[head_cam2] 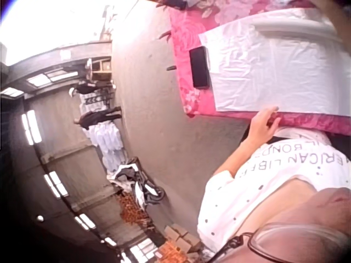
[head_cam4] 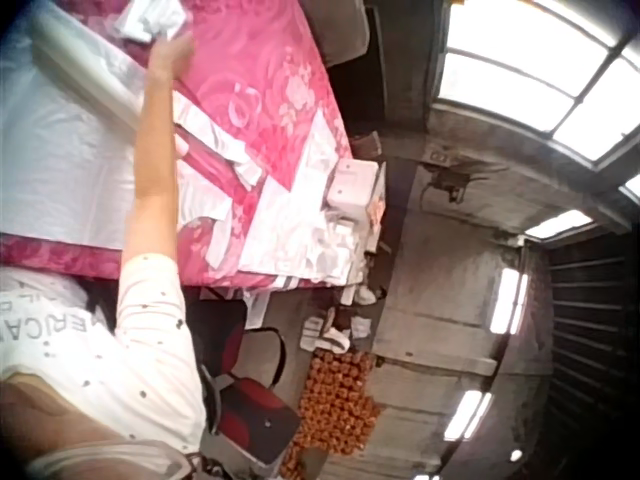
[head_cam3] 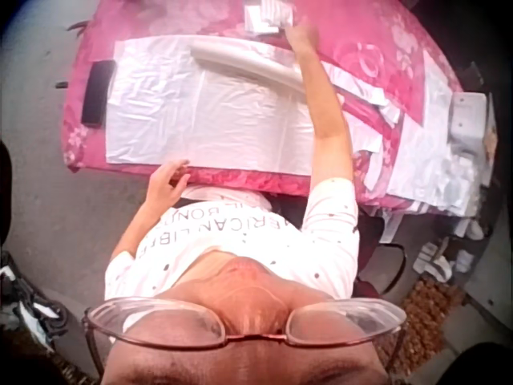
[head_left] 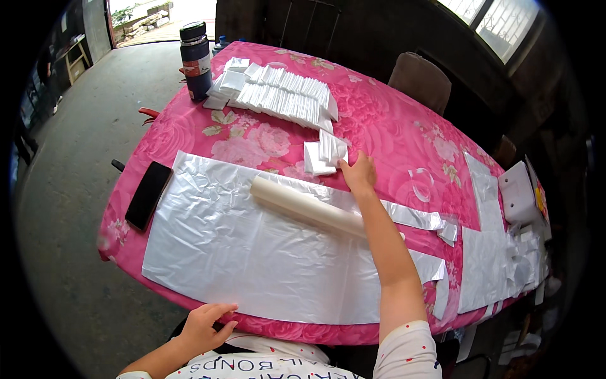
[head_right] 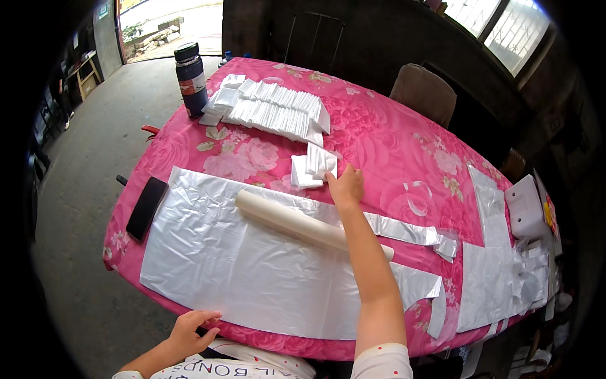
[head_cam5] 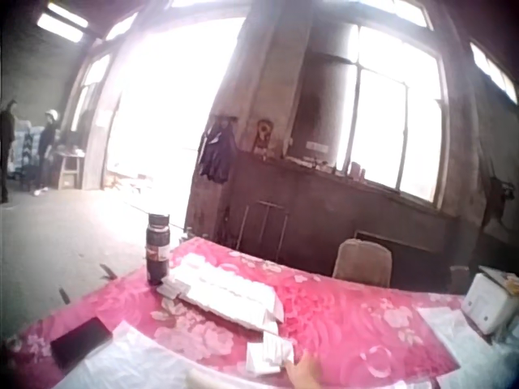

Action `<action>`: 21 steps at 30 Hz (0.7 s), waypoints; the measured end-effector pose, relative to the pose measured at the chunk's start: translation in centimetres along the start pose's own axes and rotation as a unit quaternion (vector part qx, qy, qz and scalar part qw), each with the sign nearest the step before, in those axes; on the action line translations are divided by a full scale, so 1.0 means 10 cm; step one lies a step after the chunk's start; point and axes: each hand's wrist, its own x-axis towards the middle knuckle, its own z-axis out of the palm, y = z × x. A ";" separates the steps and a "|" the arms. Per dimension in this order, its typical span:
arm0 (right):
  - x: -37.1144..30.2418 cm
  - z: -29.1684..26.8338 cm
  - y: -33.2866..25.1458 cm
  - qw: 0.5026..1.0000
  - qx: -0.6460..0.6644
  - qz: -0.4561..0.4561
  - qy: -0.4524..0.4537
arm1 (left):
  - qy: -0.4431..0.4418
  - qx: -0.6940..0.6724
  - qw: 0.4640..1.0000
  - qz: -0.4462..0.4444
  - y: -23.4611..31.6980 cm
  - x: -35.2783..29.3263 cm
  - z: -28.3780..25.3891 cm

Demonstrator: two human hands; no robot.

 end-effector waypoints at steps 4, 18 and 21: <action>-0.31 -0.22 0.35 0.982 0.113 -0.146 -0.036 | -0.003 0.000 1.000 0.010 0.02 0.04 -0.02; -2.88 -0.91 0.99 0.899 0.122 -0.311 -0.283 | -0.105 0.094 0.957 0.254 0.31 0.86 0.85; -2.91 -0.88 1.21 0.917 0.072 -0.299 -0.253 | -0.139 0.188 0.930 0.284 0.44 1.01 1.06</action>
